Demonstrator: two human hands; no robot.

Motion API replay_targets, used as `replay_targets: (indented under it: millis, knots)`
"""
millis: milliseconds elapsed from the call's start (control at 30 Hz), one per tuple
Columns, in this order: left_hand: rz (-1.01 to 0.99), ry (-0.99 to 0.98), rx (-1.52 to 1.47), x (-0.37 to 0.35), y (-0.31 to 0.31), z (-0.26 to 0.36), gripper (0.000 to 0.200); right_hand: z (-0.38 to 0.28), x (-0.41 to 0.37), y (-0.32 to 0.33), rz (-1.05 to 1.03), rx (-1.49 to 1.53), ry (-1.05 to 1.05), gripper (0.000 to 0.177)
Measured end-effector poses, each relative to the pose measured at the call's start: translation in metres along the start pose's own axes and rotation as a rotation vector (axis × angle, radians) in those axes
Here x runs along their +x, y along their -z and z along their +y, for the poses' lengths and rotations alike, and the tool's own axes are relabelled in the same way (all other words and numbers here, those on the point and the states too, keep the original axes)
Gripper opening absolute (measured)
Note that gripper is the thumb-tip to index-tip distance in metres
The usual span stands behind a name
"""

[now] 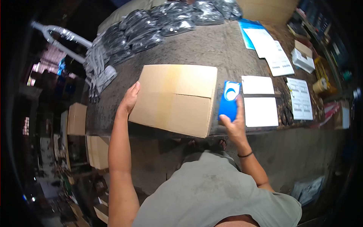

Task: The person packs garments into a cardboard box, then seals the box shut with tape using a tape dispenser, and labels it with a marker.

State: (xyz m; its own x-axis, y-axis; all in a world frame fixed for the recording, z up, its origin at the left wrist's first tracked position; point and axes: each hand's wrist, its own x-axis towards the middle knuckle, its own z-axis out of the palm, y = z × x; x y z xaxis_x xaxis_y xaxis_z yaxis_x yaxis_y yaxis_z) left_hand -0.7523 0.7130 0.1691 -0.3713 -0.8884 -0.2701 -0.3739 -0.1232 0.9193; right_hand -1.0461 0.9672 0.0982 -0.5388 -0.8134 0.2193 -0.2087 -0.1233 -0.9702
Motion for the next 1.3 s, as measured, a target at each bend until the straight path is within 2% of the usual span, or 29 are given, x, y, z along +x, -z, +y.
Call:
replay_targets:
  millis: [33, 67, 100, 133, 200, 267, 333, 367, 433, 467, 500, 533, 600, 633, 700, 733, 800, 833, 867, 933, 967, 1000, 1067, 1100, 1167, 1200, 1233, 1267, 1300]
  knots:
    - [0.029, 0.005, -0.013, 0.001, 0.003, -0.001, 0.051, -0.012, 0.008, 0.010, -0.035, 0.215, -0.094, 0.089]
    - [0.074, -0.027, 0.138, 0.006, 0.005, -0.001, 0.050, -0.022, 0.016, 0.020, -0.068, 0.421, -0.192, 0.097]
    - [0.114, -0.058, 0.289, 0.007, 0.005, -0.004, 0.050, -0.029, 0.026, 0.027, -0.066, 0.455, -0.118, 0.098]
    - [0.129, -0.057, 0.272, 0.001, -0.001, 0.002, 0.050, -0.037, 0.037, 0.031, -0.059, 0.489, -0.043, 0.099]
    - [0.362, -0.097, 0.923, -0.005, -0.009, 0.017, 0.051, -0.063, 0.058, 0.037, -0.129, 0.677, -0.049, 0.101]
    - [0.391, -0.159, 0.914, -0.012, -0.010, 0.021, 0.051, -0.084, 0.068, 0.030, -0.197, 0.579, -0.050, 0.103]
    - [0.317, -0.136, 1.205, -0.025, -0.009, 0.048, 0.047, -0.101, 0.067, 0.011, -0.266, 0.246, 0.185, 0.107]
    - [0.327, -0.151, 1.178, -0.030, -0.007, 0.061, 0.047, -0.100, 0.066, 0.008, -0.310, 0.012, 0.243, 0.112]
    - [0.341, -0.288, 0.666, -0.036, -0.002, 0.079, 0.042, -0.118, 0.069, -0.006, -0.438, -0.177, 0.417, 0.110]
    - [0.348, -0.295, 0.644, -0.033, -0.004, 0.079, 0.042, -0.122, 0.072, -0.012, -0.501, -0.256, 0.473, 0.108]
    - [0.222, -0.480, 0.385, -0.030, -0.008, 0.078, 0.045, -0.130, 0.075, -0.019, -0.516, -0.322, 0.565, 0.099]
    - [0.092, -0.655, 0.123, -0.027, -0.011, 0.079, 0.049, -0.137, 0.077, -0.025, -0.524, -0.338, 0.570, 0.099]
    - [-0.103, -0.755, 0.057, -0.017, -0.017, 0.084, 0.061, -0.147, 0.081, -0.035, -0.614, -0.476, 0.674, 0.090]
    - [-0.107, -0.755, 0.044, -0.011, -0.019, 0.086, 0.061, -0.146, 0.082, -0.041, -0.604, -0.482, 0.707, 0.084]
    - [-0.442, -0.592, -0.261, -0.001, -0.020, 0.092, 0.067, -0.151, 0.083, -0.050, -0.620, -0.524, 0.740, 0.085]
    - [-0.451, -0.593, -0.270, 0.002, -0.019, 0.095, 0.067, -0.154, 0.084, -0.054, -0.633, -0.555, 0.780, 0.085]
    - [-0.756, -0.470, -0.353, 0.005, -0.015, 0.103, 0.074, -0.160, 0.085, -0.060, -0.666, -0.586, 0.744, 0.085]
    - [-0.766, -0.469, -0.344, 0.003, -0.013, 0.107, 0.053, -0.164, 0.086, -0.063, -0.703, -0.603, 0.714, 0.084]
    - [-0.776, -0.463, -0.355, 0.005, -0.010, 0.108, 0.053, -0.169, 0.087, -0.067, -0.705, -0.611, 0.700, 0.084]
    - [-0.745, -0.488, -0.366, 0.006, -0.003, 0.107, 0.026, -0.180, 0.091, -0.076, -0.710, -0.547, 0.632, 0.085]
    - [-0.618, -0.531, -0.396, 0.001, -0.002, 0.110, 0.013, -0.186, 0.094, -0.080, -0.704, -0.502, 0.540, 0.089]
    - [-0.614, -0.503, -0.411, 0.003, 0.004, 0.106, 0.013, -0.194, 0.094, -0.081, -0.694, -0.430, 0.304, 0.093]
    - [-0.198, -0.776, -0.237, 0.013, 0.015, 0.101, 0.014, -0.204, 0.106, -0.085, -0.660, -0.264, 0.220, 0.093]
    - [-0.175, -0.628, -0.430, 0.010, 0.026, 0.098, 0.015, -0.208, 0.112, -0.084, -0.672, -0.264, 0.203, 0.093]
    - [-0.153, -0.534, -0.473, 0.016, 0.042, 0.074, 0.015, -0.214, 0.124, -0.081, -0.730, -0.186, -0.060, 0.091]
    - [-0.140, -0.456, -0.504, 0.019, 0.047, 0.061, 0.015, -0.214, 0.130, -0.084, -0.740, -0.190, -0.080, 0.091]
    - [-0.193, -0.306, -0.568, 0.016, 0.048, 0.048, 0.017, -0.213, 0.137, -0.087, -0.844, -0.248, -0.119, 0.089]
    - [-0.187, -0.290, -0.579, 0.015, 0.046, 0.037, 0.017, -0.211, 0.144, -0.091, -0.949, -0.304, -0.154, 0.088]
    - [-0.180, -0.211, -0.642, 0.013, 0.042, 0.027, 0.019, -0.206, 0.148, -0.099, -0.959, -0.239, -0.175, 0.084]
